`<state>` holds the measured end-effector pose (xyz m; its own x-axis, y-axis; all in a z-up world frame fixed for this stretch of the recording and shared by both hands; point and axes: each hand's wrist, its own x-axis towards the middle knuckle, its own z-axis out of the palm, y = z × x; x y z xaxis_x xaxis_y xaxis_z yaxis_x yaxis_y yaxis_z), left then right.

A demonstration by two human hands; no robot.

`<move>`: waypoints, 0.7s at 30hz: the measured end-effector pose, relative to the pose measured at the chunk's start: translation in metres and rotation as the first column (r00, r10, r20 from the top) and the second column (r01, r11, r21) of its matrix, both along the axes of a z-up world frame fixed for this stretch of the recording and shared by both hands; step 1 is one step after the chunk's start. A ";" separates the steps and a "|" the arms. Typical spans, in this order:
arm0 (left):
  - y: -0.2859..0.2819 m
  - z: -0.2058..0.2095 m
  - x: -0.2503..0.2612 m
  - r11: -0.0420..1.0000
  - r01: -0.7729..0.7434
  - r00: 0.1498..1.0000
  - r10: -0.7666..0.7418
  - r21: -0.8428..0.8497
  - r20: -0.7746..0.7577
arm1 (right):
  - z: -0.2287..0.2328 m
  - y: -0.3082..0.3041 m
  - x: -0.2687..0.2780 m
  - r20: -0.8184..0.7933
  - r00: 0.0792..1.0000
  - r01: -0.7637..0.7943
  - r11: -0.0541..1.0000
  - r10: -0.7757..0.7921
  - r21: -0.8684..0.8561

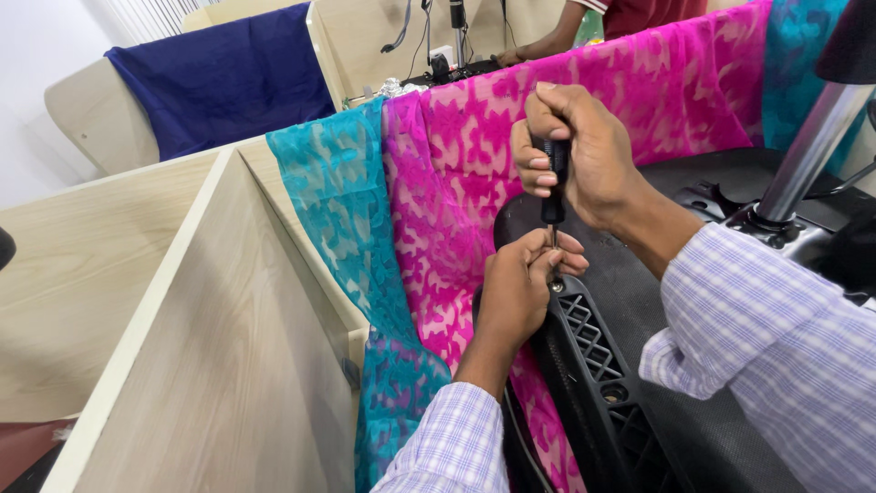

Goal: The person uses a screwdriver to tighten screws into a black plastic chair armrest attached to an overturned chair base. The hands hold the armrest steady while turning the screwdriver repeatedly to secure the fasteners.

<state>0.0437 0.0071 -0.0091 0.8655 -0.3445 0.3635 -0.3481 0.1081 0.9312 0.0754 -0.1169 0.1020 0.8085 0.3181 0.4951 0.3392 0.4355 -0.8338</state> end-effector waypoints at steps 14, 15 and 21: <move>0.009 0.014 -0.004 0.973 0.040 0.993 -0.065 0.229 0.102 | 0.003 -0.005 -0.018 -0.117 0.971 0.207 0.978 -0.210 -0.031; 0.009 0.015 -0.003 0.972 0.041 0.993 -0.066 0.232 0.101 | 0.002 -0.004 -0.015 -0.115 0.972 0.203 0.979 -0.204 -0.015; 0.010 0.009 -0.005 0.979 0.042 0.991 -0.065 0.198 0.114 | -0.005 -0.012 -0.001 -0.097 0.991 -0.105 0.990 0.097 -0.089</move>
